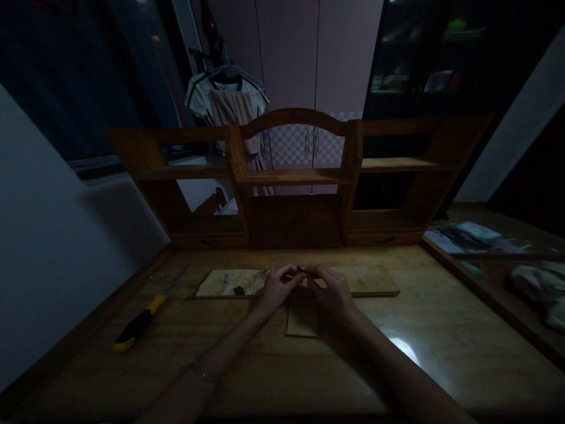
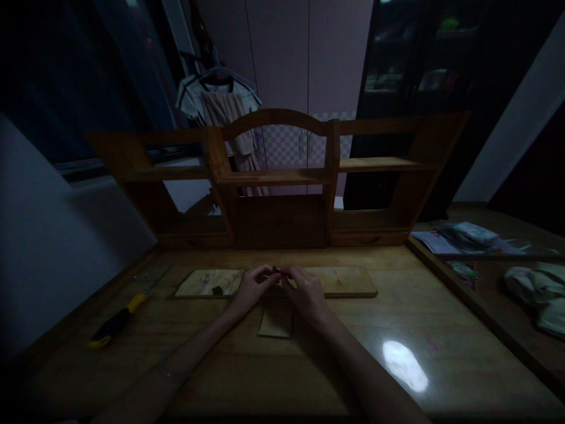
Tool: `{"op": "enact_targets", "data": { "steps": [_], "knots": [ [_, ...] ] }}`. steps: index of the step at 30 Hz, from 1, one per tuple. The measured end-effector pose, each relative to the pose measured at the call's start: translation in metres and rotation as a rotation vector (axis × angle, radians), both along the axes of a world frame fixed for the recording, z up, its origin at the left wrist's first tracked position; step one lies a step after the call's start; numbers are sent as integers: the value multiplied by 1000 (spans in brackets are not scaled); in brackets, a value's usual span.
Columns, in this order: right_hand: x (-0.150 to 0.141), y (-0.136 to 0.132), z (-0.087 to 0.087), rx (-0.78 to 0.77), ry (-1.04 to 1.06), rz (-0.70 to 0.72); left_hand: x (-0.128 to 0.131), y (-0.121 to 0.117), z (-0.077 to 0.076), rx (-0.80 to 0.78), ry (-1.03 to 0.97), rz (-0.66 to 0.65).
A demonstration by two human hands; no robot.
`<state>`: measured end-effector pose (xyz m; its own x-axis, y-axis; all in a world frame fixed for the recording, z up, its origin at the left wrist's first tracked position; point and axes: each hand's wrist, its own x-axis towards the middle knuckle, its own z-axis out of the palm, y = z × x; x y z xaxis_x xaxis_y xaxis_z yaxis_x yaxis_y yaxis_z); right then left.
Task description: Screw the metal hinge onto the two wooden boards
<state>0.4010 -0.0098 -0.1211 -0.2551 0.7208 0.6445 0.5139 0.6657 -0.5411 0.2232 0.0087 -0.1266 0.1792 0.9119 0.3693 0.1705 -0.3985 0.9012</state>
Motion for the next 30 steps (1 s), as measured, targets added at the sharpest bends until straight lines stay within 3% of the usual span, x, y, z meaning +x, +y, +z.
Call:
{"op": "enact_targets", "data": {
  "steps": [9, 16, 24, 30],
  "knots": [
    [1, -1, 0, -41, 22, 18, 1, -2, 2, -3, -31, -14],
    [-2, -4, 10, -134, 198, 52, 1, -6, 6, -48, -82, -49],
    [1, 8, 12, -407, 544, 113, 1, -1, 5, -137, -184, -67],
    [5, 12, 6, -646, 624, 221, 0, 3, 1, -88, -143, -18]
  ]
}}
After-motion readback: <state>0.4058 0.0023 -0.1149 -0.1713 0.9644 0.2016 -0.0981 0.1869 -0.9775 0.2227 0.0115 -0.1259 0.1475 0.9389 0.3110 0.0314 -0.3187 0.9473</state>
